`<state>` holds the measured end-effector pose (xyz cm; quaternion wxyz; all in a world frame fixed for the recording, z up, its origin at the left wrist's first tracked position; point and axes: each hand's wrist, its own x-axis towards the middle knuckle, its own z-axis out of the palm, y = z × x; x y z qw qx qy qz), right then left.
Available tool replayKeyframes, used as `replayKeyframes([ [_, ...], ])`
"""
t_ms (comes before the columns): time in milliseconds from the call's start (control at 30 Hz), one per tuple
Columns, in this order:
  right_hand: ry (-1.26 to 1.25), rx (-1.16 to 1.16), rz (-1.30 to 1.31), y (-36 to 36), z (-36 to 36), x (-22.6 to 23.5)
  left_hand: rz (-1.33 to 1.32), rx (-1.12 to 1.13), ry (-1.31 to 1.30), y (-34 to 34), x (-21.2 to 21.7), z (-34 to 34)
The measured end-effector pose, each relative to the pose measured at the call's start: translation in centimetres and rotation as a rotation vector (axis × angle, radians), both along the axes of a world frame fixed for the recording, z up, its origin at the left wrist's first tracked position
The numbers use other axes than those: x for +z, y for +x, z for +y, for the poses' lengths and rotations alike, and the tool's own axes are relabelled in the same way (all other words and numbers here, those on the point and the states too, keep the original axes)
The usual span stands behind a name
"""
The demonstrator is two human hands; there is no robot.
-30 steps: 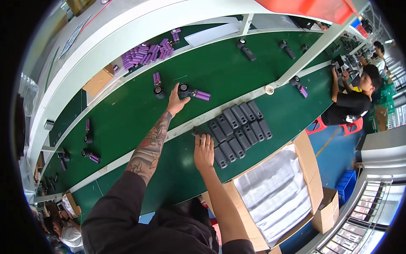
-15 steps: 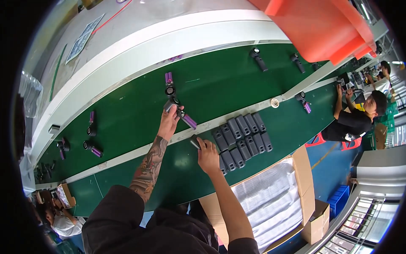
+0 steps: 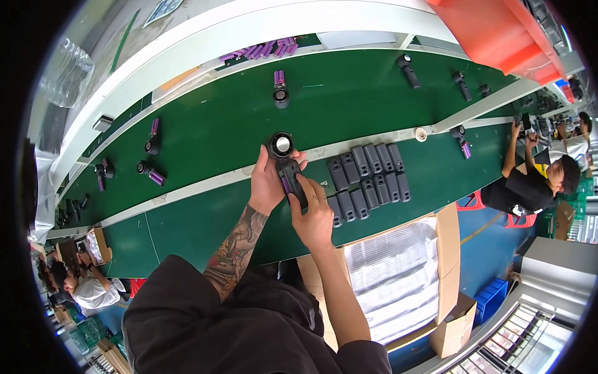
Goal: Assembling and packing handheld electronic measuring devices on a production line.
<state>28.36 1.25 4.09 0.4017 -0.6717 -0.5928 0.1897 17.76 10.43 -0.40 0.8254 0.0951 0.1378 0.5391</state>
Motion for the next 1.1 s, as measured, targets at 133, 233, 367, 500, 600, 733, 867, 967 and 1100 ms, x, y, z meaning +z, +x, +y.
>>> replayKeyframes([
  [133,0.01,-0.025,-0.036,-0.3,-1.2,1.1,-0.021,-0.073,0.045,1.1,0.8,-0.8],
  [233,-0.015,-0.069,-0.072,-0.2,-1.7,1.2,0.168,-0.071,0.149,1.9,0.4,-1.7],
  [367,0.012,-0.051,-0.06,0.9,-1.8,1.1,0.283,-0.123,0.238,2.3,0.7,-1.6],
  [500,-0.048,-0.051,0.185,2.3,-1.9,1.1,0.343,-0.207,0.319,2.5,1.9,-1.4],
  [600,-0.311,-0.131,0.85,3.3,-1.7,1.0,0.358,-0.279,0.403,2.6,3.2,-1.3],
  [733,-0.328,-0.083,0.503,5.0,-1.4,-0.2,0.583,-0.327,0.453,2.1,2.3,-1.8],
  [867,-0.29,-0.115,0.252,3.9,-0.9,-1.4,0.757,-0.334,0.514,2.0,0.5,-2.5],
  [967,-0.242,-0.158,0.11,2.8,0.0,-2.5,0.853,-0.322,0.562,2.0,-0.8,-2.5],
  [1100,-0.309,-0.213,0.093,2.8,2.0,-4.4,0.956,-0.306,0.523,2.7,-1.6,-0.4],
])
